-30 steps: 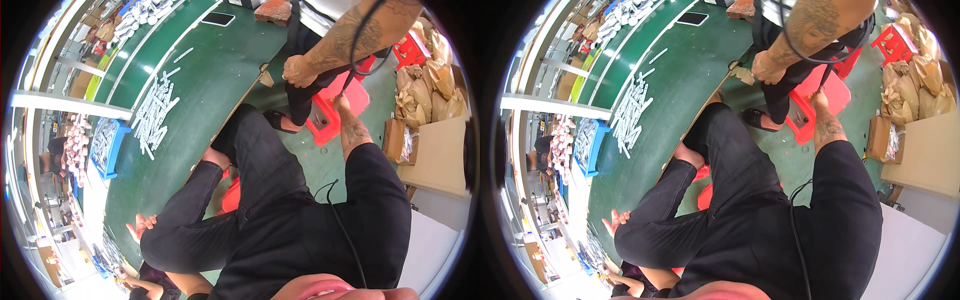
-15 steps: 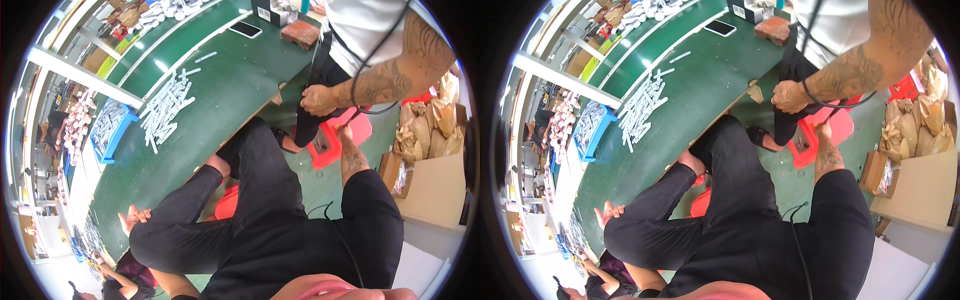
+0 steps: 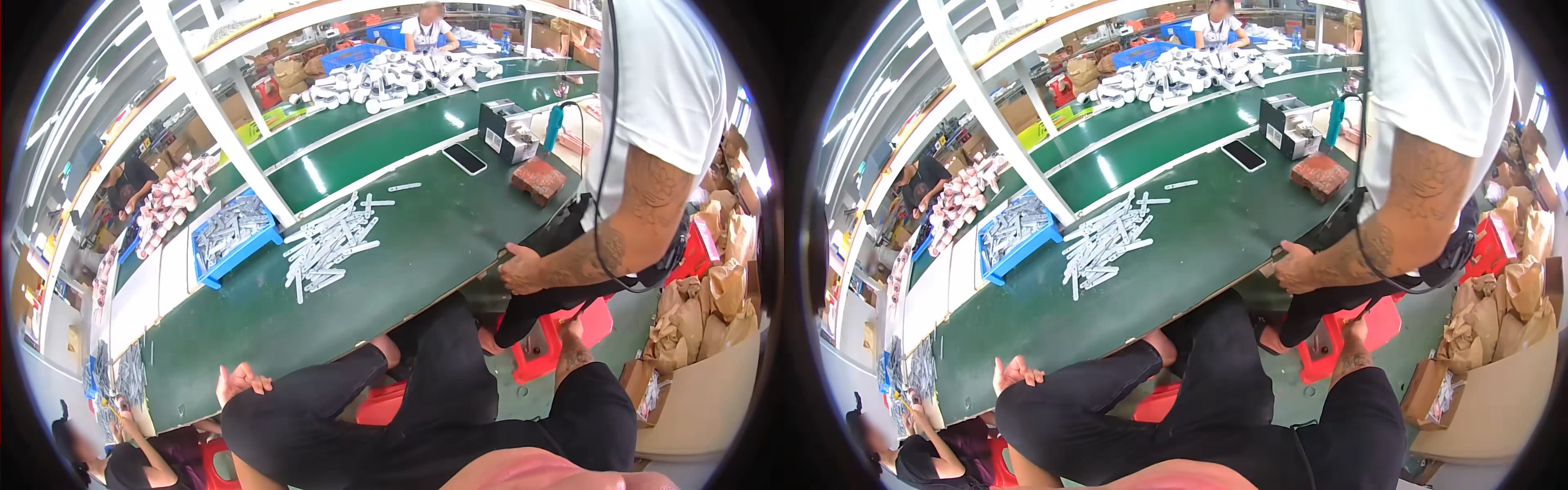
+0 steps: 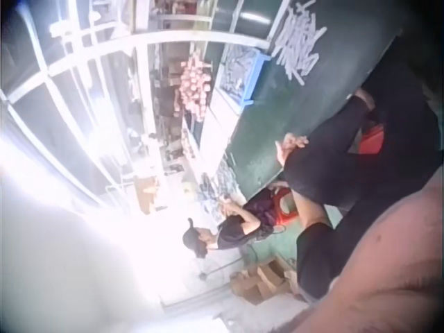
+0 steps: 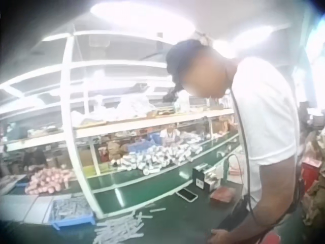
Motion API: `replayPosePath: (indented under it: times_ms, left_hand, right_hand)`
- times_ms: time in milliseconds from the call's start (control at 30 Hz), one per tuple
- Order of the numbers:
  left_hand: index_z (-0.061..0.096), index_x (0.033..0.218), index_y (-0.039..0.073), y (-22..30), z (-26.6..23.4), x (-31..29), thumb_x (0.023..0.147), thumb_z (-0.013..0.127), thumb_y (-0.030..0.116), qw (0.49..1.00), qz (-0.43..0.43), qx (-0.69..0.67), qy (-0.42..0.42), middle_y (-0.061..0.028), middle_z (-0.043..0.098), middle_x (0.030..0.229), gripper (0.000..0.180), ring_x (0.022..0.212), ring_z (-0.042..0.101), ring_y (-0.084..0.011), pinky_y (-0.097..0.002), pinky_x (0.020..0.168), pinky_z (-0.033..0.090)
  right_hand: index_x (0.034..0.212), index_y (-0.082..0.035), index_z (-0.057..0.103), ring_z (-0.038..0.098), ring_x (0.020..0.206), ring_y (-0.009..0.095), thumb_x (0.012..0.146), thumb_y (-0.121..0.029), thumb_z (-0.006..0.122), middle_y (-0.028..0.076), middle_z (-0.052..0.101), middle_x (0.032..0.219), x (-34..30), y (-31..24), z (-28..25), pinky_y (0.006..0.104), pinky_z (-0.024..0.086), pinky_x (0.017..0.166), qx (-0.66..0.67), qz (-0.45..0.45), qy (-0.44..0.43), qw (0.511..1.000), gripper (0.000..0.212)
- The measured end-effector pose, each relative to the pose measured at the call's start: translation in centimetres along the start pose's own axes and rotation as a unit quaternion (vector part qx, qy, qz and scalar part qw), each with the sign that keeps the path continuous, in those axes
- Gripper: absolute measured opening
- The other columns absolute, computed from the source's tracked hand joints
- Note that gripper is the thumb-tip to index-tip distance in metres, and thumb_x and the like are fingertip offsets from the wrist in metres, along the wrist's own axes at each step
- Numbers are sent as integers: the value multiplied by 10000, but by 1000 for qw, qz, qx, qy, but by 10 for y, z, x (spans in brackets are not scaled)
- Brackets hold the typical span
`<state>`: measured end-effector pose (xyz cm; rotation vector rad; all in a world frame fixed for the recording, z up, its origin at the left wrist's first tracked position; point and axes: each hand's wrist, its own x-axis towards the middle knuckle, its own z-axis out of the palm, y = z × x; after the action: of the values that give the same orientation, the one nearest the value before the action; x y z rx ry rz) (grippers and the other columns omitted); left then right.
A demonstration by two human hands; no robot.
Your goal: Assembling handheld fans by hammering metal components into plastic housings on an assembly line.
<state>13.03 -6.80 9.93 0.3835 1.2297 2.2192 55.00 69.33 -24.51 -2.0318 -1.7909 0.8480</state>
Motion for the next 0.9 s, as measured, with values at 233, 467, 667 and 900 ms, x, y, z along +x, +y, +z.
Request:
replayPosePath:
  times_ms: [233, 467, 667, 900]
  left_hand:
    - [599, 959, 57, 3, -4, 3, 1130, 291, 667, 1000, -7, 1, 6, -138, 696, 708, 704, 837, 719, -337, -439, 983, 529]
    - [589, 946, 65, 4, -10, 6, 1132, 280, 669, 1000, -11, 12, 5, -123, 676, 680, 704, 815, 700, -326, -437, 973, 525]
    - [580, 936, 61, 7, -4, 3, 1132, 265, 673, 1000, -10, 10, 11, -128, 662, 674, 716, 789, 674, -322, -447, 966, 520]
    - [589, 955, 49, 6, -5, 12, 1118, 287, 691, 1000, -4, 13, 1, -125, 646, 677, 728, 794, 664, -328, -458, 974, 505]
  right_hand:
    - [1349, -101, 644, 753, 1046, 374, 995, -260, 674, 209, 774, 1112, -40, -28, -28, 489, 594, 880, -38, -47, -27, 998, 388]
    - [1279, -94, 682, 757, 1015, 380, 988, -307, 670, 210, 780, 1090, -71, 37, -30, 496, 594, 869, 29, 29, -122, 992, 361]
    - [1219, -88, 714, 761, 988, 386, 981, -348, 667, 210, 786, 1070, -130, 91, -19, 501, 594, 860, 122, 95, -198, 968, 356]
    - [1149, -81, 752, 765, 957, 392, 973, -396, 663, 210, 793, 1048, -194, 149, 17, 507, 594, 849, 251, 132, -281, 917, 372]
